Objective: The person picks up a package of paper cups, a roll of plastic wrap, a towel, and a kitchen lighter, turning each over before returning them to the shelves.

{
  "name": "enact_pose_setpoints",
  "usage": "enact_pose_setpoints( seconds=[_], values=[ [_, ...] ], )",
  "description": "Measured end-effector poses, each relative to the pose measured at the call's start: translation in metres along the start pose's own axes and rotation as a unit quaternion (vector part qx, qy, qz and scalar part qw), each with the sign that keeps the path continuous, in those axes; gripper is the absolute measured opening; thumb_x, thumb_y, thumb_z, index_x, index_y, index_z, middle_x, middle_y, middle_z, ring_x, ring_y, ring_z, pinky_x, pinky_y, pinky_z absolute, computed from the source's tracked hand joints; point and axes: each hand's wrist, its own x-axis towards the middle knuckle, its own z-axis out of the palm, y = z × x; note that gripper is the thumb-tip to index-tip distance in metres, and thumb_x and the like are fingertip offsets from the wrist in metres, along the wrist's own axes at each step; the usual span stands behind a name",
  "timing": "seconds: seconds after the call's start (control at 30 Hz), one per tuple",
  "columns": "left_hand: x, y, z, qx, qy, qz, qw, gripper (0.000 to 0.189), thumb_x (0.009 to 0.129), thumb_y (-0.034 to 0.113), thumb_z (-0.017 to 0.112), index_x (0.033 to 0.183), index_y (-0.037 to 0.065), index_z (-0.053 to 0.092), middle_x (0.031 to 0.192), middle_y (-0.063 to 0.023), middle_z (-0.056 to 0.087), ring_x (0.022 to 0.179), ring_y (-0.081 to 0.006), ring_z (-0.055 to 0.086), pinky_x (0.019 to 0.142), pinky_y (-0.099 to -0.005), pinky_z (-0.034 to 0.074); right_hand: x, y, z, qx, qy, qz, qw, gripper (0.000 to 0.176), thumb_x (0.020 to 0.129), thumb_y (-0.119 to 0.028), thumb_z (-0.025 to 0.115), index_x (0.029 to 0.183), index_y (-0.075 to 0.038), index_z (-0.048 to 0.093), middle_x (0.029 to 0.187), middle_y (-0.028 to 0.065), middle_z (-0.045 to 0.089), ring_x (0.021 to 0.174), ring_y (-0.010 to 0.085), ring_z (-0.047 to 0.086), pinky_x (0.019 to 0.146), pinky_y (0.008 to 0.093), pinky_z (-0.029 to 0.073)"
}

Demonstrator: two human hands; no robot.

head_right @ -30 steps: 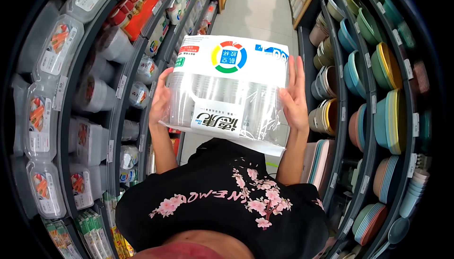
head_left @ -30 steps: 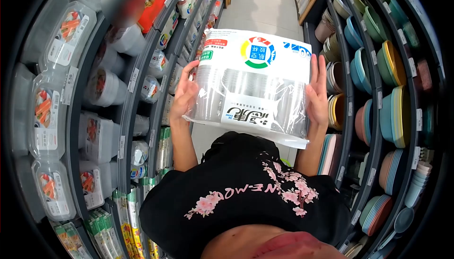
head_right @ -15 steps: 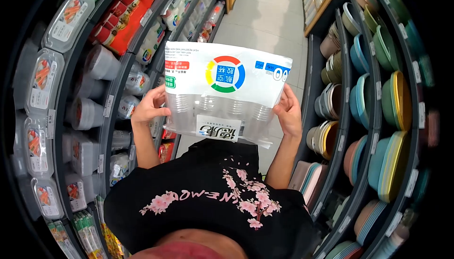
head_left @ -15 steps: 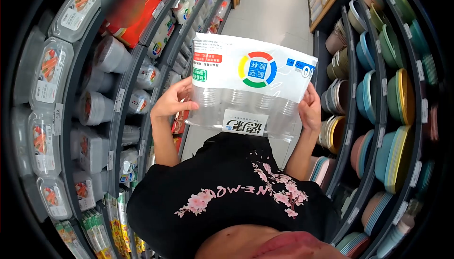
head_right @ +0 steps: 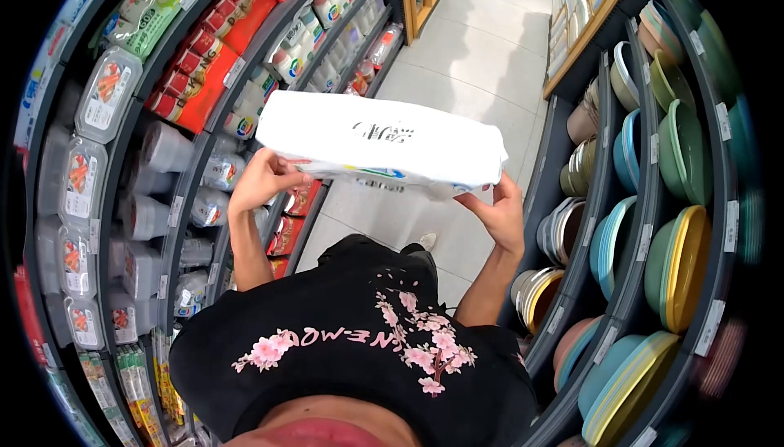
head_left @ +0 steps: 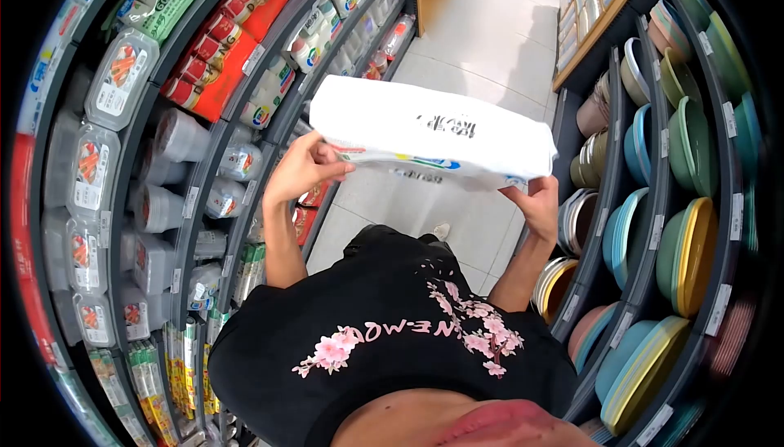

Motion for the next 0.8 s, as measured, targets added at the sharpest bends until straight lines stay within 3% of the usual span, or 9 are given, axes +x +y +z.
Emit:
enact_pose_setpoints(
  seconds=[0.1,0.17,0.23,0.3,0.37,0.43,0.57,0.73,0.8],
  values=[
    [0.012,-0.001,0.008,-0.089,-0.017,0.051,0.995,0.035,0.085,0.0,0.064,0.118,-0.006,0.057,0.103,-0.0116,0.068,0.093,-0.0134,0.065,0.071,-0.0266,0.053,0.009,-0.008,-0.014,-0.019,0.003,0.094,0.995,0.048,0.074,-0.006,0.079,0.117,0.003,0.062,0.121,0.01,0.063,0.109,0.0177,0.059,0.096,0.0314,0.045],
    [0.026,0.007,0.025,-0.141,0.019,0.141,0.98,0.044,0.09,0.001,0.05,0.134,-0.002,0.05,0.12,-0.0136,0.064,0.112,-0.0198,0.059,0.098,-0.0317,0.045,0.024,-0.018,-0.01,0.015,0.024,-0.056,0.998,0.058,0.075,-0.005,0.077,0.129,0.001,0.057,0.13,0.015,0.058,0.118,0.0217,0.056,0.101,0.0332,0.043],
    [0.045,-0.004,0.032,-0.221,0.051,0.084,0.97,0.044,0.092,0.006,0.047,0.136,-0.001,0.049,0.115,-0.0097,0.065,0.104,-0.0159,0.062,0.09,-0.0273,0.048,0.034,-0.01,-0.022,-0.054,0.007,-0.066,0.996,0.065,0.076,-0.006,0.076,0.135,-0.002,0.051,0.141,0.0172,0.048,0.125,0.0246,0.051,0.104,0.0356,0.04],
    [0.059,-0.016,0.022,-0.303,-0.026,0.034,0.952,0.045,0.095,0.013,0.046,0.138,0.0,0.047,0.106,-0.0049,0.065,0.094,-0.011,0.063,0.081,-0.0235,0.049,0.046,0.002,-0.029,-0.083,0.026,-0.112,0.99,0.06,0.078,-0.006,0.074,0.134,-0.002,0.052,0.146,0.0167,0.043,0.127,0.0245,0.05,0.104,0.0349,0.041],
    [0.072,-0.019,0.028,-0.34,-0.024,0.016,0.94,0.045,0.097,0.018,0.046,0.139,0.002,0.045,0.097,-0.0021,0.063,0.085,-0.0078,0.061,0.074,-0.0218,0.048,0.056,0.008,-0.033,-0.007,0.015,-0.081,0.997,0.053,0.082,-0.003,0.068,0.133,-0.002,0.053,0.149,0.0162,0.038,0.127,0.0236,0.049,0.104,0.0336,0.042],
    [0.08,-0.006,0.04,-0.349,-0.019,0.063,0.935,0.045,0.097,0.022,0.052,0.138,0.006,0.043,0.099,-0.0039,0.063,0.09,-0.0089,0.061,0.075,-0.0236,0.048,0.07,0.019,-0.04,0.078,0.017,-0.003,0.997,0.047,0.086,0.004,0.058,0.132,-0.002,0.055,0.149,0.0162,0.037,0.127,0.0227,0.049,0.102,0.0319,0.043],
    [0.108,-0.016,0.032,-0.32,-0.032,0.063,0.945,0.055,0.089,0.019,0.065,0.138,0.01,0.041,0.113,-0.0086,0.061,0.102,-0.0128,0.058,0.086,-0.028,0.046,0.106,0.035,-0.047,0.095,0.012,-0.005,0.995,0.043,0.088,0.007,0.047,0.13,0.0,0.056,0.15,0.0158,0.036,0.126,0.0225,0.05,0.101,0.0313,0.045],
    [0.157,-0.007,0.022,-0.377,-0.009,0.153,0.914,0.105,0.079,0.006,0.07,0.154,0.015,-0.002,0.141,-0.0266,0.04,0.129,-0.0288,0.045,0.109,-0.0384,0.03,0.167,0.037,-0.056,0.221,-0.023,0.03,0.975,0.038,0.092,0.002,0.042,0.128,0.004,0.055,0.149,0.0201,0.035,0.126,0.024,0.05,0.101,0.032,0.045],
    [0.175,-0.004,0.013,-0.385,0.001,0.15,0.91,0.104,0.079,0.006,0.07,0.154,0.015,-0.001,0.142,-0.0273,0.04,0.13,-0.0285,0.044,0.109,-0.0386,0.029,0.194,0.03,-0.052,0.225,-0.025,0.041,0.973,0.036,0.093,0.0,0.045,0.127,0.004,0.055,0.149,0.0214,0.035,0.126,0.0248,0.05,0.102,0.0336,0.045]
  ],
)
